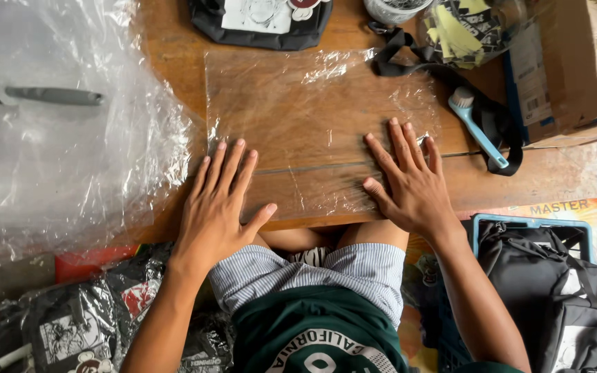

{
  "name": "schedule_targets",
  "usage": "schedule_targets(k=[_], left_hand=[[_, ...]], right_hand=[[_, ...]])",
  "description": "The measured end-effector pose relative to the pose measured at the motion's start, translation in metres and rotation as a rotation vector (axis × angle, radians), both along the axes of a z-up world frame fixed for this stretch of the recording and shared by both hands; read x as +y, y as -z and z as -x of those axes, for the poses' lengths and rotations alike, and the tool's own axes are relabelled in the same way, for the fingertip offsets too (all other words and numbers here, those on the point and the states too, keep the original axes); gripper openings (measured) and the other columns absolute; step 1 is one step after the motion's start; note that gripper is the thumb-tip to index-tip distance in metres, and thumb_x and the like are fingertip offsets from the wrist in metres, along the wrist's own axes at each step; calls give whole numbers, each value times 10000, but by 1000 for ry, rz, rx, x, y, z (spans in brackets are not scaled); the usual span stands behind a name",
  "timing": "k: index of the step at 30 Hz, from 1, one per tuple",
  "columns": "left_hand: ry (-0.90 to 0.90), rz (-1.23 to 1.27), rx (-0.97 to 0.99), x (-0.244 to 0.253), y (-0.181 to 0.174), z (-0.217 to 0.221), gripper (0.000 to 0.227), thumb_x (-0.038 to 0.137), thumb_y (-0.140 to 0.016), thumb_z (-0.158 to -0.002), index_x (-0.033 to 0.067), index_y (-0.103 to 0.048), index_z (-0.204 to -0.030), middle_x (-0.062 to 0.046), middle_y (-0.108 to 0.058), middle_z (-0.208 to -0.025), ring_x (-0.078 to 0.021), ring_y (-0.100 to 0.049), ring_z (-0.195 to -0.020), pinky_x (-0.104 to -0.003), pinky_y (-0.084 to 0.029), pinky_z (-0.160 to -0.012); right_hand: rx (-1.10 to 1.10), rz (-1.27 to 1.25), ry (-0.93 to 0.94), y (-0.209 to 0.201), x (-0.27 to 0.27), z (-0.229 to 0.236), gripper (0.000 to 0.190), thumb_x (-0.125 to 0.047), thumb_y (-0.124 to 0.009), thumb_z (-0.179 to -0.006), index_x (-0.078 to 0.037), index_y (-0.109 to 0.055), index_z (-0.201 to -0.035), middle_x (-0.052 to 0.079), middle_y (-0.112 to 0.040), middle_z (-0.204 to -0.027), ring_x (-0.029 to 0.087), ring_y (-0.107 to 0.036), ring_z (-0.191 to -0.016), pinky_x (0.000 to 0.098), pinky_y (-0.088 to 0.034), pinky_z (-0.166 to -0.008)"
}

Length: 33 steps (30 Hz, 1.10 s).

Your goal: The person wipes a plastic sheet on a wooden table using a feather duster, then places a small black pouch on the sheet. They attach a sticker and a tag to the pouch, zip it closed, and place it inside a clear plastic bag. The person repeats the process with another pouch, attaching stickers and tags before bagging it.

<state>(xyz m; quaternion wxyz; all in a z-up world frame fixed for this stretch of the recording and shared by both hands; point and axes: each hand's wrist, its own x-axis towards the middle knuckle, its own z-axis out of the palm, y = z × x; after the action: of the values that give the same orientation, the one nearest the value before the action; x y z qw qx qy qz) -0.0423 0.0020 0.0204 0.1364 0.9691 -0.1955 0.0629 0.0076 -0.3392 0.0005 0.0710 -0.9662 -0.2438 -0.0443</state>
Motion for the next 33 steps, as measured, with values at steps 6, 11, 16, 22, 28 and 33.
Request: schedule_targets(k=[6,11,16,22,28,33], left_hand=[[-8,4,-33,0,3,1,808,595,-435,-1012,96,-283,-1630,-138,-259,-1704,-353,-228,-1576,-500,-202,-1268],[11,-41,-89,-4,-4,-2,832,592,-455,-981,54,-318,-1601,-154,-271,-1695,-359,-217,-1576,-523,-175,-1274],[80,-79,-146,-9,-38,-28,708,527,-460,-972,1,-526,-1441,-163,-453,-1587,-366,-321,-1528,-602,-107,-1285],[423,121,-209,-48,-94,-133,355,226,-584,-986,62,-698,-1279,-128,-708,-1327,-298,-652,-1250,-521,-503,-1031],[330,26,-349,-86,-57,-348,328,290,-542,-1014,273,-669,-1316,36,-705,-1206,-230,-698,-1104,-433,-542,-886],[248,-132,-161,-117,-7,-459,490,-4,-619,-910,24,-584,-1398,-119,-641,-1389,-387,-617,-1146,-544,-505,-924]], right_hand=[[23,-27,-5,-6,1,1,694,-584,-290,-1060,-236,-238,-1658,190,-163,-1719,353,-139,-1593,513,-67,-1256],[163,-202,-49,-21,-9,1,690,-527,-292,-1067,-195,-161,-1657,194,-15,-1721,421,31,-1584,567,16,-1243],[131,-116,-80,-32,-20,-2,738,-515,-446,-1028,-185,-209,-1643,154,-78,-1714,410,51,-1561,640,64,-1196],[107,32,-139,-98,-21,-51,658,-574,-431,-1039,-203,-371,-1579,146,-288,-1642,365,-171,-1524,540,-114,-1221],[-403,158,183,-151,-73,-193,317,-492,-658,-955,-322,-708,-1217,-19,-714,-996,289,-714,-939,449,-573,-783],[109,325,428,-117,-125,-327,322,-253,-577,-976,-277,-744,-1250,34,-777,-1073,267,-756,-805,411,-607,-571]])
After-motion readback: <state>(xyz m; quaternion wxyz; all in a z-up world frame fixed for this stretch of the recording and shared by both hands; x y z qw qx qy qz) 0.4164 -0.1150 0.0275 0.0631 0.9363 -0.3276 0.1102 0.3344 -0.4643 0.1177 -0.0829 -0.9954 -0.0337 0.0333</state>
